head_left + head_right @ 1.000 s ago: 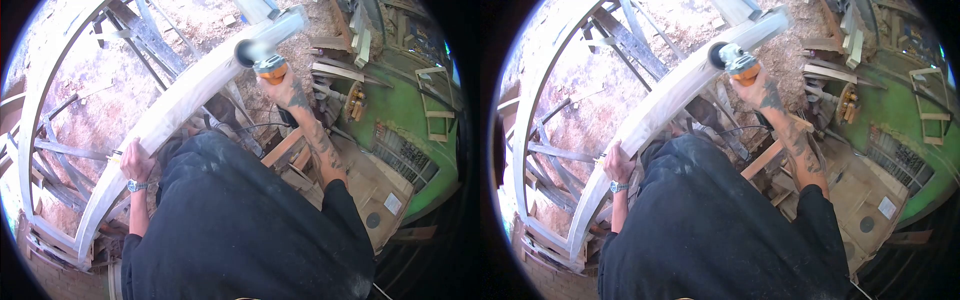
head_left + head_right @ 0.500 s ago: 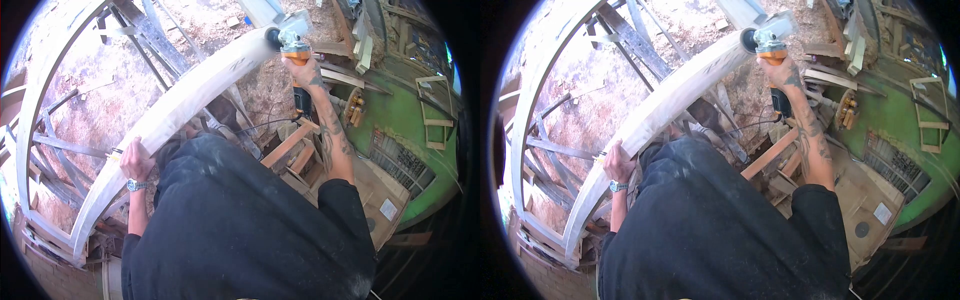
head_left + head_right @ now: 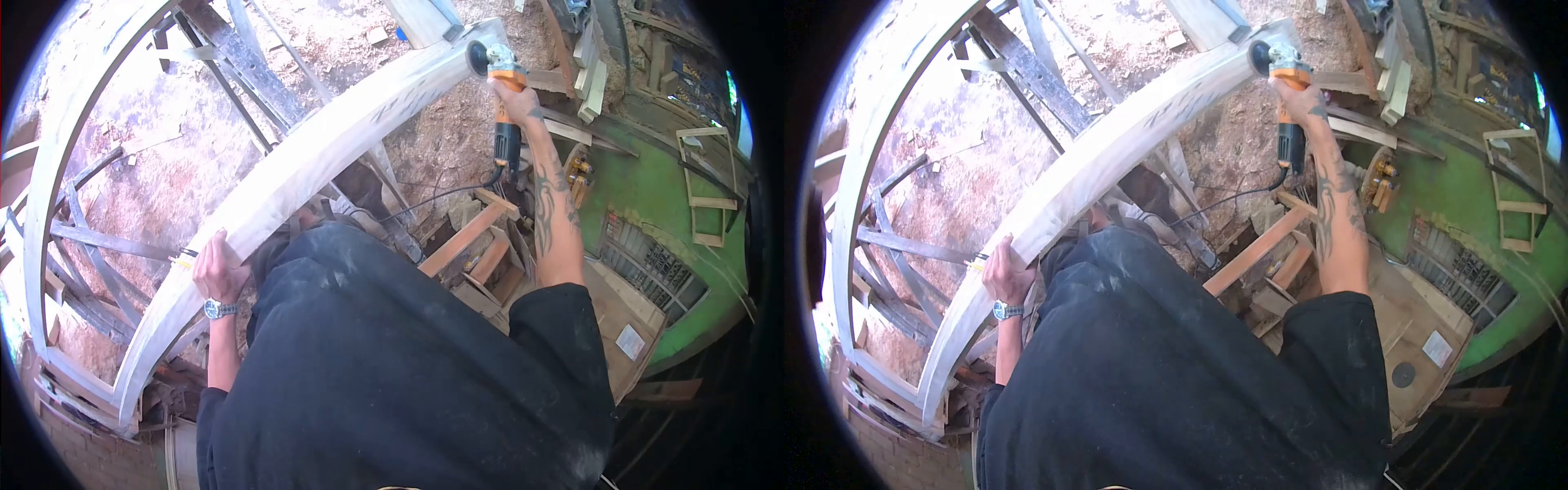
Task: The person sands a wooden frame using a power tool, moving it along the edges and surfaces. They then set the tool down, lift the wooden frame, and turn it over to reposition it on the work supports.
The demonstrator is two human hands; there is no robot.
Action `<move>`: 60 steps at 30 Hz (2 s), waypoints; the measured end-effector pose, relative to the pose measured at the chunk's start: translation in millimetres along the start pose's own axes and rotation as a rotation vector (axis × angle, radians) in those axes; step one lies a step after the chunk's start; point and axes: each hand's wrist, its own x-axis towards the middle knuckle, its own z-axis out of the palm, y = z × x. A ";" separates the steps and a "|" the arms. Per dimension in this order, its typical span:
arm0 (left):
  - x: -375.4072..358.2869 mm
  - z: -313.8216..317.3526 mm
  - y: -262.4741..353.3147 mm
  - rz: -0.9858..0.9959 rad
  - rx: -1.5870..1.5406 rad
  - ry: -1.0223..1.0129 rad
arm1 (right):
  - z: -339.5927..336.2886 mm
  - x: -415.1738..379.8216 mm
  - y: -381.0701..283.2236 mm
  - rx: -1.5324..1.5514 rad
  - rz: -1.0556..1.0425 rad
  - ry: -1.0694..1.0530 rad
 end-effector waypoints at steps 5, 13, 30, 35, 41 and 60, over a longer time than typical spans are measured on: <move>1.6 1.0 -0.7 0.001 -0.003 -0.014 | -6.5 59.6 38.0 0.035 0.126 0.003; 3.0 -0.7 2.0 -0.014 -0.017 -0.042 | 2.8 55.2 32.4 0.109 0.066 -0.050; -0.5 0.8 -0.8 -0.013 -0.022 0.003 | -9.1 111.5 44.3 0.142 0.203 -0.041; -2.1 2.3 -4.3 -0.011 -0.016 0.003 | -12.9 69.8 -2.2 0.115 0.112 -0.033; 0.5 -4.6 -1.7 -0.004 -0.030 0.000 | 14.6 -39.5 -20.6 0.031 -0.170 -0.049; -12.0 -6.6 -2.4 -0.013 -0.026 0.028 | 114.8 -311.7 -125.1 -0.006 -0.662 -0.187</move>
